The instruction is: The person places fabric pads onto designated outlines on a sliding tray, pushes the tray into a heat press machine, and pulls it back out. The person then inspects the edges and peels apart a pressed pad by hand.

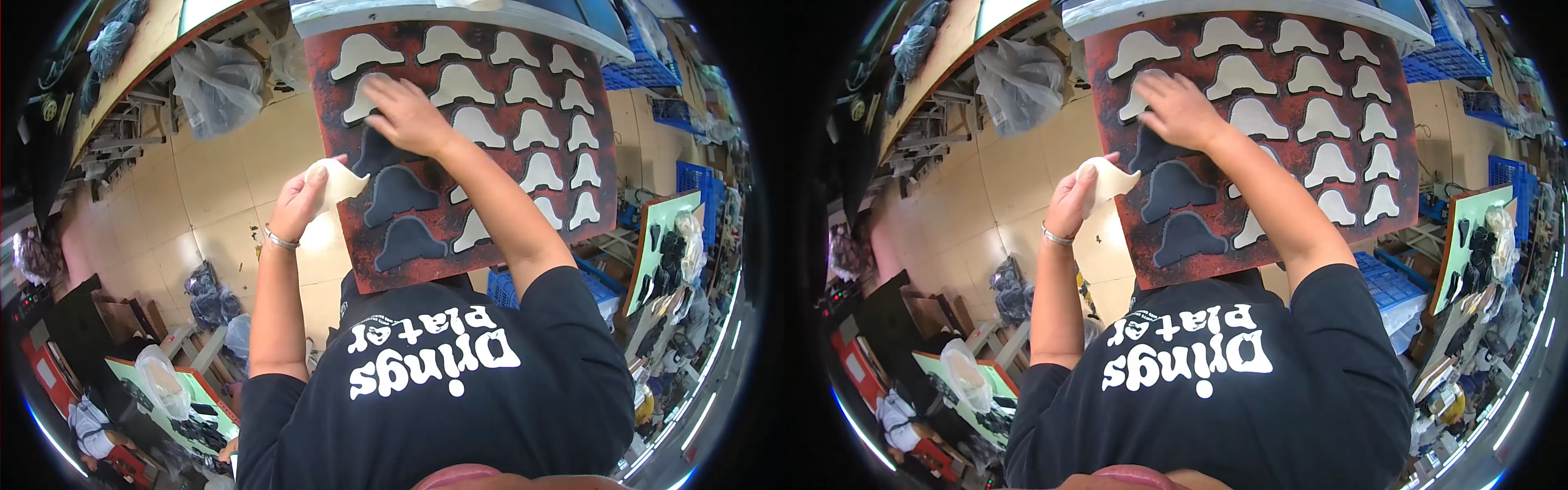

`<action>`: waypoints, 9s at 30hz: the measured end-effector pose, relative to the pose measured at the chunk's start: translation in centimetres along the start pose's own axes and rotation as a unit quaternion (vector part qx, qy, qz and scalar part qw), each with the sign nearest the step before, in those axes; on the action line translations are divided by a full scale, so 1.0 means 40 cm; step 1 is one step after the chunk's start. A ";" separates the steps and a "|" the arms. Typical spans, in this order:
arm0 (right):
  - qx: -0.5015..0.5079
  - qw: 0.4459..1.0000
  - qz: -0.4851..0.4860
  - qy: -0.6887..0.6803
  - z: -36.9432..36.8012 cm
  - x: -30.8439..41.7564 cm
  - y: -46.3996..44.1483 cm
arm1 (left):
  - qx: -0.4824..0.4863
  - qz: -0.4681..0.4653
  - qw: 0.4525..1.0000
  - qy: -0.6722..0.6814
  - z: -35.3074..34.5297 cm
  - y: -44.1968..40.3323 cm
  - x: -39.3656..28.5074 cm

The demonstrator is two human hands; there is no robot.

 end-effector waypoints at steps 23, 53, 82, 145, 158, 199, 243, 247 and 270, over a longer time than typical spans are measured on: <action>-0.032 0.996 -0.067 0.046 0.069 -0.093 0.038 | 0.102 -0.054 0.951 -0.288 0.004 -0.185 -0.004; -0.062 0.997 -0.023 0.046 0.063 -0.094 0.034 | 0.102 -0.038 0.947 -0.302 0.001 -0.195 -0.006; 0.052 0.948 -0.097 -0.298 0.065 0.064 -0.015 | -0.076 -0.031 0.997 0.011 -0.011 -0.008 -0.019; 0.080 0.933 -0.297 -0.188 0.024 -0.040 0.126 | 0.048 0.057 0.996 -0.045 -0.098 0.033 0.120; 0.040 0.945 -0.285 -0.158 0.014 -0.035 0.136 | 0.042 0.055 0.996 -0.064 -0.096 0.028 0.121; 0.198 0.856 -0.246 -0.410 0.102 0.207 0.328 | -0.073 0.046 0.994 0.061 -0.157 0.156 0.127; 0.106 0.871 -0.261 -0.404 0.139 0.158 0.454 | -0.155 -0.014 0.980 0.123 -0.274 0.251 0.173; 0.051 0.839 -0.269 -0.471 0.101 0.089 0.422 | -0.175 -0.033 0.979 0.101 -0.211 0.257 0.194; 0.158 0.899 -0.314 -0.260 0.005 0.023 0.322 | 0.008 0.040 0.998 -0.038 -0.170 0.209 0.163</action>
Point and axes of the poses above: each hand's wrist, its own y-axis away from the middle knuckle, its own z-axis out of the back of the hand, x = y × z, the point moved 4 cm from there along -y, towards the middle knuckle, and after that the axes turned 8 degrees about -z, right-handed, at the moved point
